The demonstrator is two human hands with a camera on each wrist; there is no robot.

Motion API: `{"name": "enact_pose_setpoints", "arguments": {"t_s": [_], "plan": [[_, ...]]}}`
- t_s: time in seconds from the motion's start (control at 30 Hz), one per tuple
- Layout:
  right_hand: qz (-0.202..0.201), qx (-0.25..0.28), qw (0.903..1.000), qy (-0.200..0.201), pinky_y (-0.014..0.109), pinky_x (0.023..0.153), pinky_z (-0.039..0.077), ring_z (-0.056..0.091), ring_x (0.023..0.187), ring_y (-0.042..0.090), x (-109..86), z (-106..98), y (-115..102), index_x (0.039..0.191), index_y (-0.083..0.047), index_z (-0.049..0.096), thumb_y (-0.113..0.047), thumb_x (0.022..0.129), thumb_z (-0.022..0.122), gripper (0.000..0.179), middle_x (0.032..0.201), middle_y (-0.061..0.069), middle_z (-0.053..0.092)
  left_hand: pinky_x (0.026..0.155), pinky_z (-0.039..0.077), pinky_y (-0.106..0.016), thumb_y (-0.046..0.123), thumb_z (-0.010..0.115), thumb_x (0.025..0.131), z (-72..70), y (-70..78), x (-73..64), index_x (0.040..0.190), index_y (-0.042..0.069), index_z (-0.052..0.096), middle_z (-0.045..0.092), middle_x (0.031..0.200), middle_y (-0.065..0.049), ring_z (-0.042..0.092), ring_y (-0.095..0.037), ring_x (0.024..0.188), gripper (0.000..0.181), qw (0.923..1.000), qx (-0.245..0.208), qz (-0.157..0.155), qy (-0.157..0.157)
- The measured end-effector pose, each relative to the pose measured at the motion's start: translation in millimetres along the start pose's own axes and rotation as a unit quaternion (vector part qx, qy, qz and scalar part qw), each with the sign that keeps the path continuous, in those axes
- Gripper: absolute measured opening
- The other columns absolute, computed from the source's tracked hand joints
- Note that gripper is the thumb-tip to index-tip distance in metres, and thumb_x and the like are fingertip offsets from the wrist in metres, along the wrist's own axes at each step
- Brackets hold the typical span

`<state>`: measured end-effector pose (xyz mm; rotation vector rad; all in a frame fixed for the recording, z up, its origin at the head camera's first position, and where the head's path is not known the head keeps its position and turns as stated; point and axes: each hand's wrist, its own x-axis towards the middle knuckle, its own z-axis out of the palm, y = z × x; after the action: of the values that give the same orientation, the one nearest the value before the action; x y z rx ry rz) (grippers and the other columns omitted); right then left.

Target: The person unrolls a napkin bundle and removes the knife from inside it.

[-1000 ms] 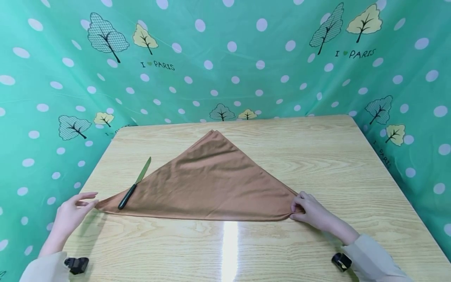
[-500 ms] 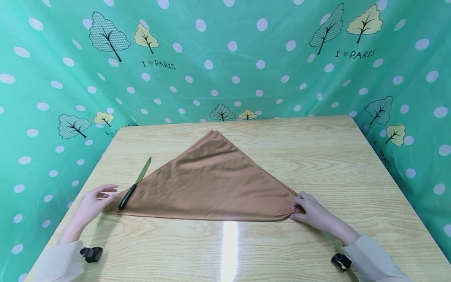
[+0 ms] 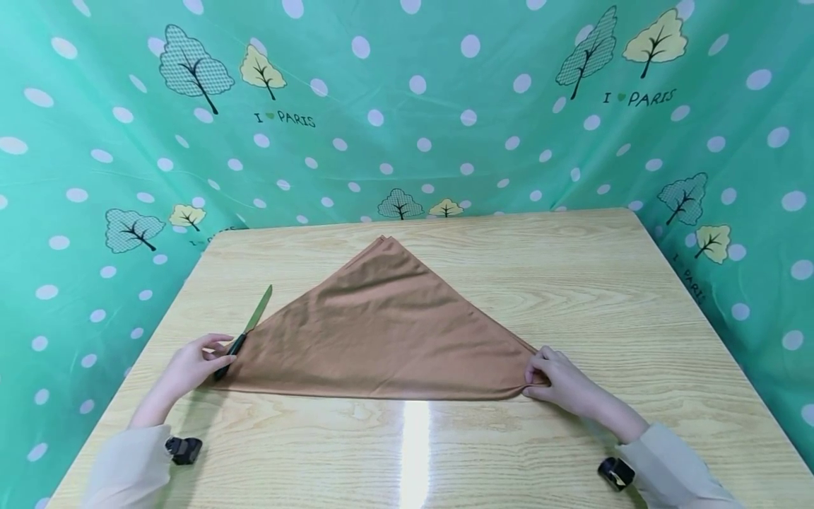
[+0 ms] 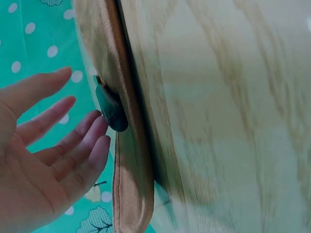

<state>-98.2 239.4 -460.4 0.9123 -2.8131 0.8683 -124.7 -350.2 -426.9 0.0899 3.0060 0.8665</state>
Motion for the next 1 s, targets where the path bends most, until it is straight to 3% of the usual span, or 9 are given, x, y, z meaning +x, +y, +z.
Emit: {"name": "enact_pose_setpoints", "arguments": {"t_s": [0.47, 0.67, 0.87, 1.0], "plan": [[-0.006, 0.008, 0.9999, 0.005, 0.019, 0.057, 0.029, 0.032, 0.069, 0.002, 0.3, -3, -1, 0.072, -0.02, 0.051, -0.011, 0.068, 0.074, 0.025, 0.076, -0.01, 0.035, 0.059, 0.044, -0.035, -0.004, 0.064, 0.072, 2.8, -2.6, 8.8, 0.105, -0.014, 0.051, 0.057, 0.075, -0.016, 0.055, -0.023, 0.066, 0.037, 0.9994, 0.015, 0.006, -0.029], [-0.007, 0.004, 0.9999, 0.009, 0.02, 0.058, 0.029, 0.033, 0.069, 0.002, 1.5, -1, -1, 0.072, -0.02, 0.051, -0.011, 0.068, 0.074, 0.025, 0.076, -0.01, 0.036, 0.06, 0.043, -0.035, -0.002, 0.065, 0.072, 3.0, -6.4, 12.4, 0.107, -0.013, 0.051, 0.057, 0.075, -0.015, 0.054, -0.023, 0.066, 0.039, 0.9992, 0.016, -0.004, -0.036], [-0.013, 0.002, 0.9998, 0.013, 0.019, 0.057, 0.029, 0.033, 0.068, 0.001, 1.8, 1, 0, 0.072, -0.02, 0.051, -0.01, 0.067, 0.074, 0.026, 0.075, -0.009, 0.036, 0.059, 0.043, -0.033, 0.006, 0.069, 0.071, 2.4, -18.1, 15.2, 0.105, -0.009, 0.057, 0.058, 0.074, -0.011, 0.054, -0.021, 0.066, 0.04, 0.9993, -0.003, 0.013, -0.033], [-0.014, -0.002, 0.9998, 0.015, 0.019, 0.057, 0.03, 0.033, 0.068, 0.001, 1.5, 3, 1, 0.072, -0.02, 0.051, -0.01, 0.067, 0.074, 0.026, 0.075, -0.009, 0.036, 0.062, 0.043, -0.036, 0.007, 0.069, 0.072, 0.3, -18.0, 15.7, 0.107, -0.008, 0.058, 0.06, 0.075, -0.012, 0.055, -0.025, 0.071, 0.04, 0.9992, 0.003, 0.001, -0.04]]}}
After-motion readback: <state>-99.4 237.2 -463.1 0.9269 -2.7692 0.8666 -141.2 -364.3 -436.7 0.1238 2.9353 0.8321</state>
